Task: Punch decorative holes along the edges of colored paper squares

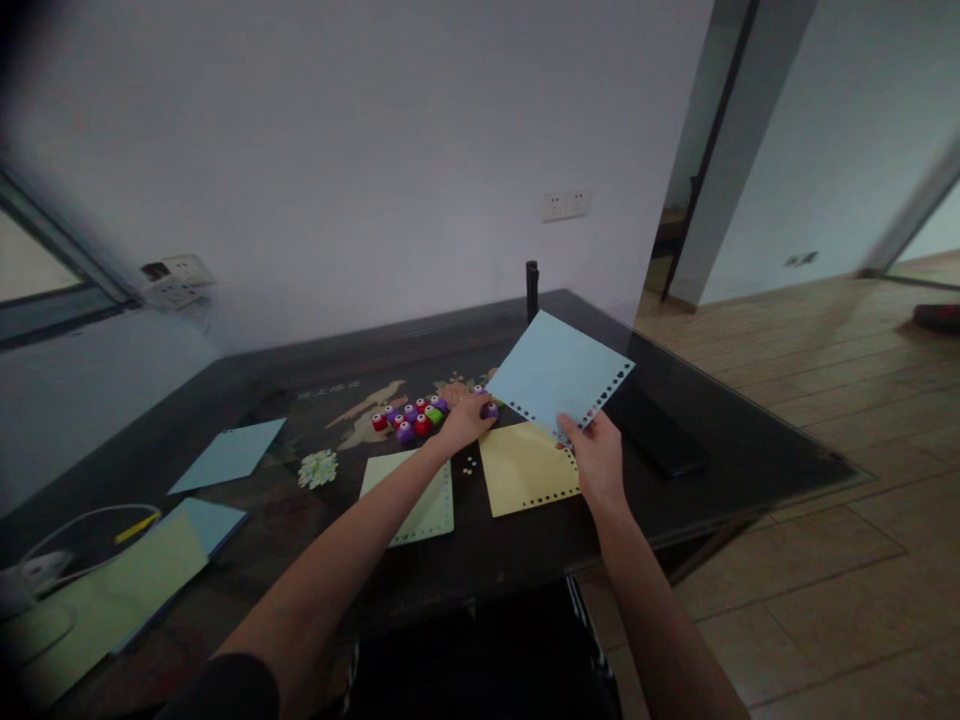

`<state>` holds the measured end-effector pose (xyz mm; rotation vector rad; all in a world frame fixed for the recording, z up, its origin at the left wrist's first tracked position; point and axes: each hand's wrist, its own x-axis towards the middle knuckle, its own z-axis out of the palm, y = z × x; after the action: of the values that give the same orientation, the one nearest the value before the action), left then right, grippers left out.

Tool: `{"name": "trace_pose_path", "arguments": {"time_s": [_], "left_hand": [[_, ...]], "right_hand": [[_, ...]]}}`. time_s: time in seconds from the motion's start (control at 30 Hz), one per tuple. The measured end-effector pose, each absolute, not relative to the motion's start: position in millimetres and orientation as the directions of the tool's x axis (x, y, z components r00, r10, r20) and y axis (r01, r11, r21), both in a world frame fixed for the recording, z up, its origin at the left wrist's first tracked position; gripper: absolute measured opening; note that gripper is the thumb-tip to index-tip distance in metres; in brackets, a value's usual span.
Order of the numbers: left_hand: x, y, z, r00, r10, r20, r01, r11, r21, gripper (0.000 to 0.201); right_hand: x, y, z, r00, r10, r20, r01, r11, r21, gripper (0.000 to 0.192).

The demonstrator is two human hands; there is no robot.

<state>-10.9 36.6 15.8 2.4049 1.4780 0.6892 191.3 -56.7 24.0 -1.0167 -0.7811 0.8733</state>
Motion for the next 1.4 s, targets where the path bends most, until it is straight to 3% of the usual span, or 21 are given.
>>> {"name": "trace_pose_path", "arguments": {"time_s": [0.17,0.27,0.4,0.5,0.57,0.7,0.87,1.1,1.4], "left_hand": [[-9,40,13,0.374,0.893,0.25,0.75,-0.45,0.485,0.032],[-15,30,19,0.316,0.895,0.314,0.691,-0.444,0.57,0.036],[-27,8,34,0.188,0.905,0.381,0.559,-0.418,0.716,0.025],[-35,-7,42,0.087,0.967,0.24,0.309,-0.255,0.916,0.031],[-40,-17,43,0.08,0.984,0.158,0.201,-0.171,0.965,0.035],[-48,-29,39,0.054,0.992,0.111,0.142,-0.118,0.983,0.02],[-50,-34,40,0.037,0.994,0.106,0.172,-0.11,0.979,0.012],[-43,-42,45,0.019,0.985,0.172,0.168,-0.172,0.971,0.022],[-28,-59,32,0.206,0.964,0.17,0.433,-0.245,0.867,0.02]], "right_hand": [[190,-59,25,0.421,0.894,0.156,-0.199,0.259,-0.945,0.042],[191,-59,24,0.4,0.9,0.17,-0.179,0.259,-0.949,0.041],[189,-59,22,0.308,0.937,0.165,-0.152,0.22,-0.964,0.04],[187,-60,22,0.183,0.977,0.109,-0.15,0.138,-0.979,0.044],[186,-61,22,0.11,0.991,0.069,-0.132,0.084,-0.988,0.044],[186,-62,20,0.044,0.999,0.031,-0.081,0.035,-0.996,0.042],[187,-61,18,0.069,0.994,0.089,-0.048,0.093,-0.995,0.039],[193,-57,17,0.238,0.953,0.189,0.055,0.18,-0.982,0.037],[216,-78,9,0.237,0.923,0.303,0.475,0.162,-0.865,0.045]]}}
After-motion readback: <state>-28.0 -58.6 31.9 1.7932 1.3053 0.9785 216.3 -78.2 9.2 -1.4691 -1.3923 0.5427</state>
